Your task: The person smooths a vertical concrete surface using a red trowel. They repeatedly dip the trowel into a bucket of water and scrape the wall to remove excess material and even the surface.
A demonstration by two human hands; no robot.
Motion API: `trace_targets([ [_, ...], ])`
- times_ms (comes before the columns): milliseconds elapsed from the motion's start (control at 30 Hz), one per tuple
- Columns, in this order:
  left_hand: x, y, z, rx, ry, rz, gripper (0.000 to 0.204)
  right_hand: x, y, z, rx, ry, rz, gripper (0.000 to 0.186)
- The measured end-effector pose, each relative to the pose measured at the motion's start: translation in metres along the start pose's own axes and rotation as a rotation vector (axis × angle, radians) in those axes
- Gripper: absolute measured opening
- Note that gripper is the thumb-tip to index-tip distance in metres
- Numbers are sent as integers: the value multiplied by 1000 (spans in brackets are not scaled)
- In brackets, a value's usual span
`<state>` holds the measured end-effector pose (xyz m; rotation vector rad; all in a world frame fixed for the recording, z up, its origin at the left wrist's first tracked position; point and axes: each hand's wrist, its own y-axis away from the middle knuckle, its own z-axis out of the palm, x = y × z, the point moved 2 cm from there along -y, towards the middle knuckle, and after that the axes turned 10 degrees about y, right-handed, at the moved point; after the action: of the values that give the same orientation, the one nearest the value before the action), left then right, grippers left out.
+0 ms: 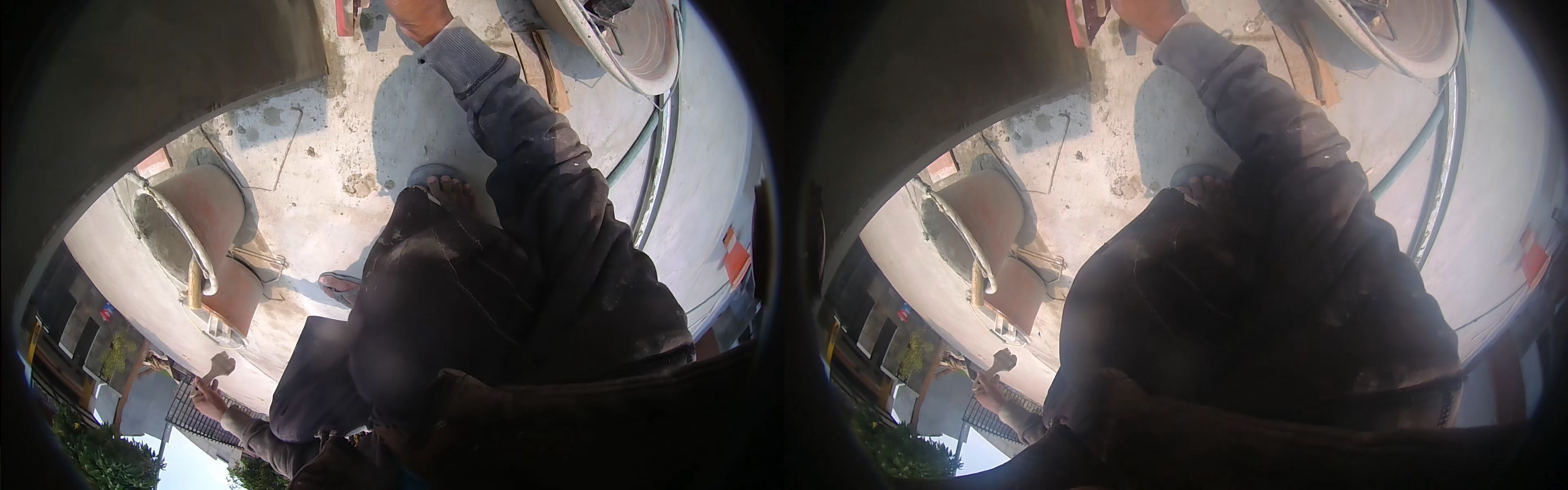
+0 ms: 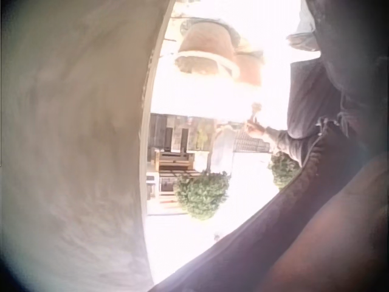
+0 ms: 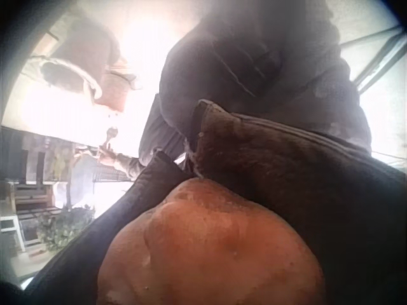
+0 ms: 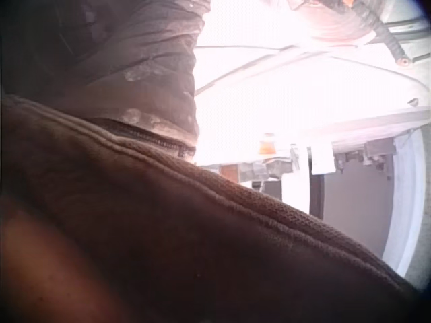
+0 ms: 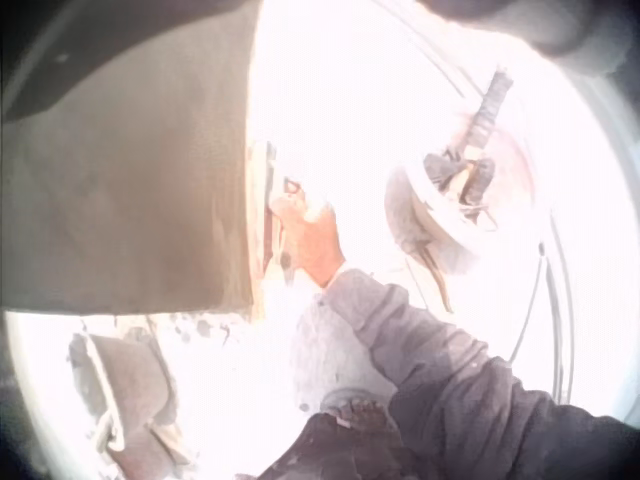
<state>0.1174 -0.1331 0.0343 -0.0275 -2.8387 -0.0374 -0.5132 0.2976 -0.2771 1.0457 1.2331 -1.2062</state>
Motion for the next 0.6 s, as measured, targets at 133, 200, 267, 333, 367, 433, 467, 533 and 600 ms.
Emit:
trace_targets([
  [133, -2, 1, 2, -1, 57, 9, 53, 8, 90, 31, -108, 181, -368, 41],
  [200, 3, 2, 3, 2, 52, 6, 53, 16, 103, 39, -122, 302, -562, 40],
  [267, 5, -1, 3, -16, 33, -16, 55, 18, 105, 50, -149, 369, -687, 37],
  [333, 5, 5, 0, -6, 15, -21, 56, 22, 102, 59, -127, 409, -738, 34],
  [367, 4, 8, -3, -2, 2, -24, 56, 23, 100, 65, -117, 430, -759, 32],
  [433, -10, -7, -9, -10, -11, -58, 59, 23, 79, 70, 11, 440, -702, 42],
  [467, -6, -3, -6, -5, -7, -51, 60, 30, 66, 73, 67, 436, -704, 40],
  [533, -7, 3, -7, 1, -29, -61, 62, 33, 50, 79, 46, 479, -611, 40],
  [600, -9, 3, -6, -3, -1, -48, 62, 34, 38, 77, -123, 578, -391, 43],
])
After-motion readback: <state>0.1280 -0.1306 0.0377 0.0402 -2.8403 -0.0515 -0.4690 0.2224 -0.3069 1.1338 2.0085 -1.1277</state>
